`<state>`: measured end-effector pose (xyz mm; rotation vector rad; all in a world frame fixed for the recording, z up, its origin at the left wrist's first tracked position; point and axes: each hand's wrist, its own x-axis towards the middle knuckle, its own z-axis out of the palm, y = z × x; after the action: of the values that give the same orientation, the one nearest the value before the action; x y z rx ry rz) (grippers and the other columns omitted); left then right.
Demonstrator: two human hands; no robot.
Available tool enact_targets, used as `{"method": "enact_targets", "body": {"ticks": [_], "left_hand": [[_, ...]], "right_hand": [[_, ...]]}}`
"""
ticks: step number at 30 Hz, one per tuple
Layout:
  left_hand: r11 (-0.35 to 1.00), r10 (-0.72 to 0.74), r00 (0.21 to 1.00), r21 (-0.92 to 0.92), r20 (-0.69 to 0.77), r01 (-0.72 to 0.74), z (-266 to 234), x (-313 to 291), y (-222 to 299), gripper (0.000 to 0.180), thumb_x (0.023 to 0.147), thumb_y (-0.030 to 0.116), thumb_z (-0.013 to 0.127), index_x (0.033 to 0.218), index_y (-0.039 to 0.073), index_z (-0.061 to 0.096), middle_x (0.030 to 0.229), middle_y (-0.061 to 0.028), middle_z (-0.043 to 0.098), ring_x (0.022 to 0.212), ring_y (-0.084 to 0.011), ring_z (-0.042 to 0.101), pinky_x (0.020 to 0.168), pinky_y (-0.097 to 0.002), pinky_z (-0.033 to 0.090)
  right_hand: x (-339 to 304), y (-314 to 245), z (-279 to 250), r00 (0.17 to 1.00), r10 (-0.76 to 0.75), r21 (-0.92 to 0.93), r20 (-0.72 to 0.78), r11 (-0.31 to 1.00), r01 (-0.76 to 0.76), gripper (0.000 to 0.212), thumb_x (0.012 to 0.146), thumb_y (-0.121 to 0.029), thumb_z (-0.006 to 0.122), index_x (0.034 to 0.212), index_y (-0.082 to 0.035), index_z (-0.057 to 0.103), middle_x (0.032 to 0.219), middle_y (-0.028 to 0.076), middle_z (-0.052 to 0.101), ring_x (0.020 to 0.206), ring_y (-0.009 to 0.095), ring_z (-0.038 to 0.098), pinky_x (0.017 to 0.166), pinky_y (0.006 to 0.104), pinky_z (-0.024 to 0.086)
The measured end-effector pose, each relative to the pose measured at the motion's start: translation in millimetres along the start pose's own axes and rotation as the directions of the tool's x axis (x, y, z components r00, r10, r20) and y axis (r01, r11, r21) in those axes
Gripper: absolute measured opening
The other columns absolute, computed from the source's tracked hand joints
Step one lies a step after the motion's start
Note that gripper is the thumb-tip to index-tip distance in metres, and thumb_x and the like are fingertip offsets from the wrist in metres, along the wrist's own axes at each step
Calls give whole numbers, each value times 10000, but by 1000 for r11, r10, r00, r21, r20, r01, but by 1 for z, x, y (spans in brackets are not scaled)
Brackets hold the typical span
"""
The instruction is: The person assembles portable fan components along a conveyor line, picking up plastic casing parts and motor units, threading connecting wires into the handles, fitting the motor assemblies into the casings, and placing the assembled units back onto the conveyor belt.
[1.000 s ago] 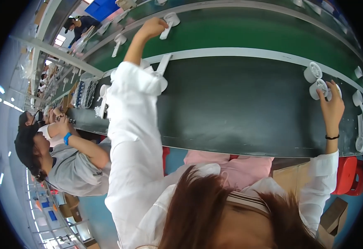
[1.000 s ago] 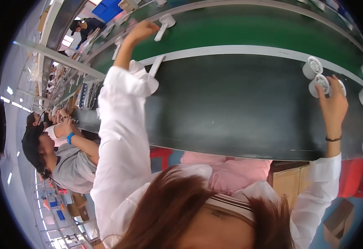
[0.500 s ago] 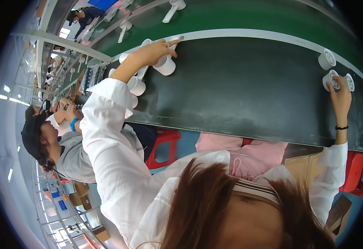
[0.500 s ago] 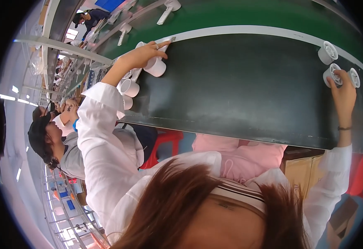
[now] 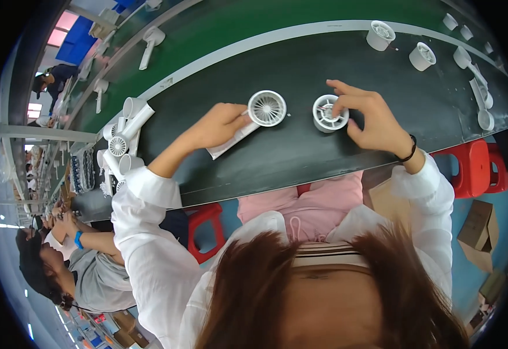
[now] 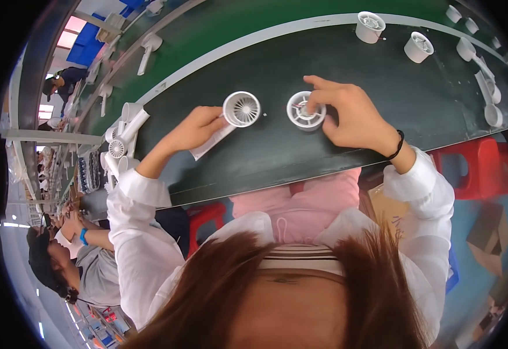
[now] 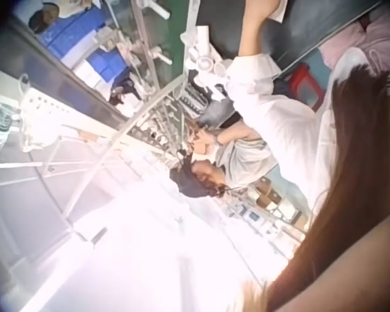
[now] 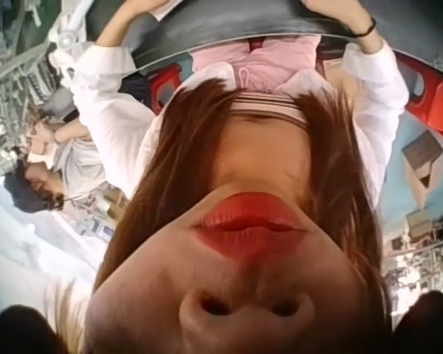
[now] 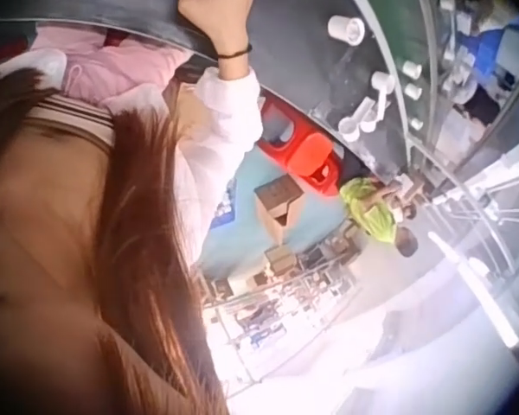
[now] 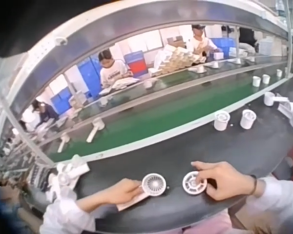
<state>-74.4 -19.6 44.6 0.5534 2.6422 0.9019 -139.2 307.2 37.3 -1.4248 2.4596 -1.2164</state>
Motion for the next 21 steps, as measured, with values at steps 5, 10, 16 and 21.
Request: {"method": "enact_targets", "body": {"ticks": [5, 10, 16, 21], "left_hand": [[980, -85, 995, -175, 61, 94, 13, 13, 10, 254, 917, 193, 519, 989, -31, 618, 715, -193, 578, 620, -271, 524, 625, -375, 425], [979, -65, 997, -190, 47, 73, 10, 15, 0, 240, 888, 215, 577, 932, -15, 630, 624, -135, 518, 553, -179, 426, 536, -342, 358], [996, -72, 987, -68, -145, 63, 2, 2, 7, 201, 870, 182, 591, 941, 0, 642, 697, -139, 589, 611, -208, 548, 590, -328, 434], [974, -202, 939, -159, -280, 162, 4, -20, 25, 147, 872, 69, 565, 966, -17, 639, 911, -89, 648, 821, -167, 604, 769, -282, 472]], "right_hand": [[3, -19, 8, 999, 24, -43, -26, 999, -25, 385, 607, -66, 743, 953, -53, 573, 1182, 218, 600, 980, 379, 621, 823, 363, 497], [9, -24, 20, 971, 202, -64, -127, 975, -211, 534, 642, -114, 757, 1128, -78, 538, 961, 160, 649, 836, 351, 639, 724, 371, 511], [0, -29, 9, 989, 148, -194, -10, 970, -147, 541, 622, -62, 714, 1149, -53, 593, 958, 133, 633, 813, 337, 623, 710, 362, 506], [-7, -57, -6, 997, 46, -117, -61, 992, -53, 590, 553, -11, 706, 1135, -35, 611, 941, 137, 632, 850, 324, 595, 747, 370, 484]]}}
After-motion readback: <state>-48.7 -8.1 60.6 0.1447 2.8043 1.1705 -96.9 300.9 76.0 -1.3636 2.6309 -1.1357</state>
